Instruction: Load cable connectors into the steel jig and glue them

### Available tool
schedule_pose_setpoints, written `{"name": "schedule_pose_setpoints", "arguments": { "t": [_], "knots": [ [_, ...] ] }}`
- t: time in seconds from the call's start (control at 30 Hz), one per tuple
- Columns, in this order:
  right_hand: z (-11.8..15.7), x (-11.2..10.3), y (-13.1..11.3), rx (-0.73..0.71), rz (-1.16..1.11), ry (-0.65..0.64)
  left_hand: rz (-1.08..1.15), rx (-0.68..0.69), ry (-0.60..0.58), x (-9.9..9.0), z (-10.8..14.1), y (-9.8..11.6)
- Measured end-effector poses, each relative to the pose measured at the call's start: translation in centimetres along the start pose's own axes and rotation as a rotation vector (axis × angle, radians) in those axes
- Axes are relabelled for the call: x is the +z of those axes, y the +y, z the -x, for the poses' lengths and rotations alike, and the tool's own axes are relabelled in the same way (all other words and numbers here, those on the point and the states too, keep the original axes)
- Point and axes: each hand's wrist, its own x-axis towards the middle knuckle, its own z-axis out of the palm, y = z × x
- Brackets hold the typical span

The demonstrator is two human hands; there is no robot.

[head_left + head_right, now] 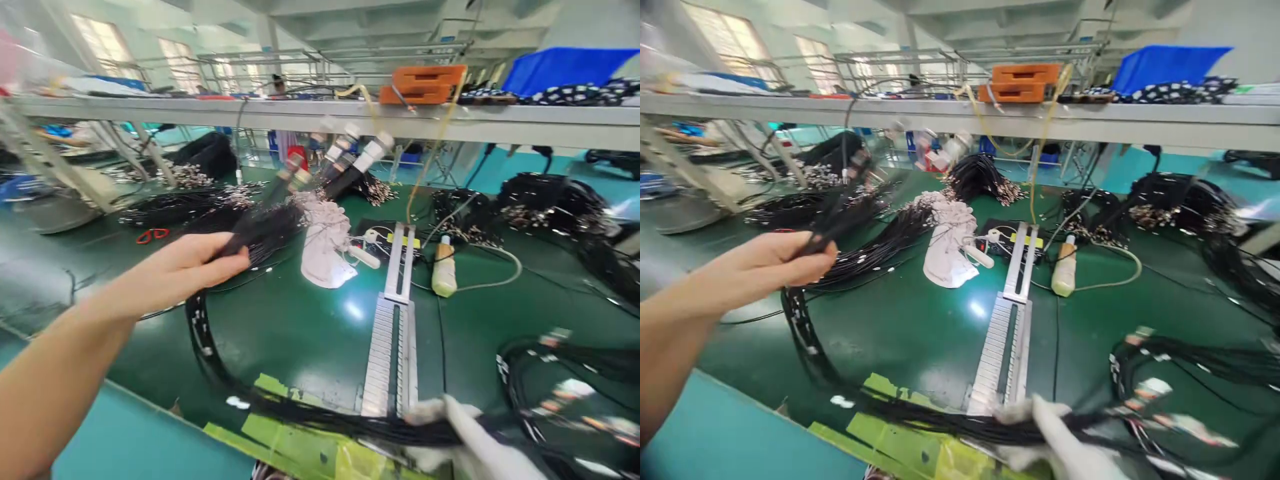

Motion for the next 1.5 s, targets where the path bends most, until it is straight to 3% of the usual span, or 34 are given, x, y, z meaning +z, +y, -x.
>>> {"name": "schedule_pose_setpoints", "arguments": {
  "t": [0.07, 0.13, 0.2, 0.23, 0.3, 0.37, 0.4, 0.43, 0.47, 0.5, 0.6, 0.7, 0.87, 0.97, 1.17, 1.27, 1.37, 1.5],
  "knots": [
    [-1.9, 3.5, 1.8, 0.044, -0.187, -0.039, -0.159, 0.098, -0.357, 3.0, -3.1, 1.9],
    [-3.7, 7.2, 3.5, 0.109, -0.401, -0.126, -0.242, 0.191, -0.655, 7.5, -6.5, 1.7],
    [-4.4, 9.7, 4.7, 0.275, -0.498, -0.305, -0.303, 0.217, -0.657, 12.6, -9.5, -0.4],
    [-4.4, 10.3, 4.9, 0.334, -0.486, -0.385, -0.324, 0.188, -0.583, 14.9, -10.6, -2.0],
    [-4.0, 9.6, 4.0, 0.335, -0.358, -0.515, -0.339, 0.191, -0.533, 18.5, -12.1, -5.3],
    [-4.2, 6.7, 1.5, 0.129, -0.108, -0.511, -0.322, 0.229, -0.486, 20.9, -12.9, -7.9],
    [-4.7, 4.6, -0.1, -0.05, 0.052, -0.391, -0.307, 0.252, -0.468, 21.7, -13.1, -8.8],
    [-5.6, 2.4, -1.8, -0.241, 0.263, -0.194, -0.291, 0.271, -0.449, 22.3, -13.2, -9.5],
    [-6.7, 0.1, -3.3, -0.428, 0.467, 0.086, -0.277, 0.284, -0.431, 22.8, -13.4, -9.9],
    [-8.1, -2.1, -4.6, -0.489, 0.524, 0.222, -0.265, 0.292, -0.412, 23.2, -13.4, -10.1],
    [-12.5, -6.4, -6.3, -0.555, 0.625, 0.404, -0.242, 0.281, -0.366, 24.1, -13.2, -10.4],
    [-15.2, -7.6, -5.2, -0.575, 0.712, 0.499, -0.207, 0.233, -0.381, 24.3, -11.8, -10.5],
    [-15.1, -6.7, -3.1, -0.58, 0.77, 0.514, -0.105, 0.099, -0.491, 23.5, -8.2, -10.6],
    [-14.0, -6.0, -2.7, -0.578, 0.807, 0.494, -0.058, 0.043, -0.511, 23.5, -7.3, -10.3],
    [-11.9, -5.5, -1.3, -0.502, 0.634, 0.368, -0.007, 0.135, -0.453, 25.1, -8.1, -9.0],
    [-11.9, -6.0, -0.6, -0.573, 0.448, 0.41, 0.041, 0.152, -0.473, 25.8, -8.4, -9.0],
    [-12.3, -6.4, -0.3, -0.562, 0.313, 0.449, 0.087, 0.165, -0.418, 26.1, -8.5, -9.5],
    [-12.8, -6.6, -0.3, -0.54, 0.383, 0.447, 0.071, 0.181, -0.299, 26.3, -9.2, -10.0]
  ]
}}
